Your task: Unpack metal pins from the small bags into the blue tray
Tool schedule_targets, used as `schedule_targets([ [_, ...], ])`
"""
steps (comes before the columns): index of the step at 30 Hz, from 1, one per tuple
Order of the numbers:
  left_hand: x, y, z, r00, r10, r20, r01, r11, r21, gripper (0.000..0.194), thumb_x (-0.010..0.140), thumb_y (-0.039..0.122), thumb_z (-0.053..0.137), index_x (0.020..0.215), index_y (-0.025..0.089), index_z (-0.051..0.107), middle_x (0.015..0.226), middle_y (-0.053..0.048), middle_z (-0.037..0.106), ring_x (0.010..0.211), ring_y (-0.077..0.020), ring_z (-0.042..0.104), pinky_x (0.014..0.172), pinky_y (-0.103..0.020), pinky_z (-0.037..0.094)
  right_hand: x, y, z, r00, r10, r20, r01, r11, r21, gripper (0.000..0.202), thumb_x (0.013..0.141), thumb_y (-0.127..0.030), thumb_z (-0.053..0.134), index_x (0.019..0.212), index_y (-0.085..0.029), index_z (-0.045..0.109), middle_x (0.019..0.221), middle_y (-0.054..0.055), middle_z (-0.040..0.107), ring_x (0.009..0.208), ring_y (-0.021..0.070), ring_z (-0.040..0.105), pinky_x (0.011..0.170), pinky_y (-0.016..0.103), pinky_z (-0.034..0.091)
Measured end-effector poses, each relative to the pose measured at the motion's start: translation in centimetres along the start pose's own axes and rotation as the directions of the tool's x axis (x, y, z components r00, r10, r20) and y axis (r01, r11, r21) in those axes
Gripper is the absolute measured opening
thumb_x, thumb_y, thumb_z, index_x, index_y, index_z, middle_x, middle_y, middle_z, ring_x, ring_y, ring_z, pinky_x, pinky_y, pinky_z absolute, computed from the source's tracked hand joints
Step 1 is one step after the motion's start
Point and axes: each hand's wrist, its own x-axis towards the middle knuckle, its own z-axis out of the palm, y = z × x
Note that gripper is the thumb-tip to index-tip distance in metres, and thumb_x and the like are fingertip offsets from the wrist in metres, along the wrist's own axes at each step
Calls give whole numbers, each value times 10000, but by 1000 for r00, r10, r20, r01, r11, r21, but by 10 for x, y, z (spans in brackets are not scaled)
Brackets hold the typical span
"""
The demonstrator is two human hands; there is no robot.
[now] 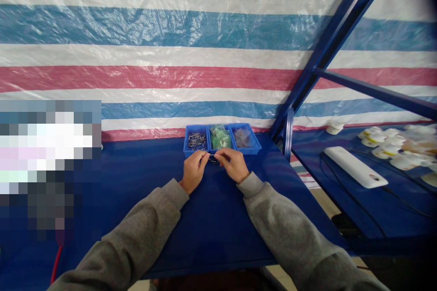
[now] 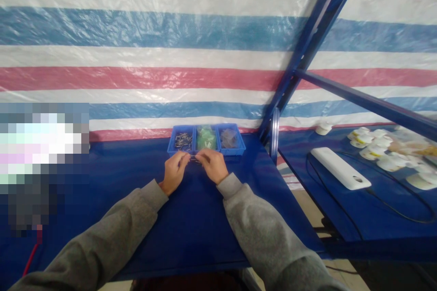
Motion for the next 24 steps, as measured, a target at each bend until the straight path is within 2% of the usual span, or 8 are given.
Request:
schedule_targets([
  [4,0,-1,2,1000,14,-15,-14,999,-47,205,915,312,476,1011,178,597,857,-31,647,683,-114,576,650,-229,449,0,-2,-3,1000,5,17,-5,1000,-16,334,904,-440,455,748,-192,615,594,0,572,562,133,542,601,240,425],
  [11,0,-2,0,996,82,43,-81,996,-23,179,913,294,475,896,160,592,732,-8,576,608,-97,511,586,-219,422,0,-4,-3,999,-32,13,32,999,-4,361,919,-425,433,727,-177,610,576,-5,555,564,121,529,584,220,401],
  [14,1,-1,-1,995,100,7,-100,994,-37,168,907,275,488,896,161,610,755,-20,607,619,-101,533,579,-224,437,1,-1,-1,999,-52,11,53,998,-16,352,917,-417,443,728,-179,622,608,5,579,585,125,547,594,222,408],
  [18,2,2,-2,980,174,-94,-180,982,-62,141,882,221,535,960,177,644,907,-53,683,783,-141,625,707,-272,506,1,0,2,998,-57,8,57,998,-39,348,918,-410,445,734,-180,630,647,16,611,609,128,565,598,220,408],
  [21,1,5,-3,966,229,-124,-236,970,-53,182,883,208,533,1023,191,648,981,-63,697,901,-168,647,826,-325,521,1,-2,1,998,-63,4,63,995,-77,376,926,-414,423,714,-178,625,641,21,615,613,131,569,600,220,403],
  [24,1,4,-6,953,270,-137,-271,963,11,190,886,209,528,1029,193,653,971,-61,707,906,-166,659,826,-325,521,1,-3,0,998,-59,-18,56,992,-114,388,931,-406,408,700,-178,622,635,24,618,608,134,570,599,223,398],
])
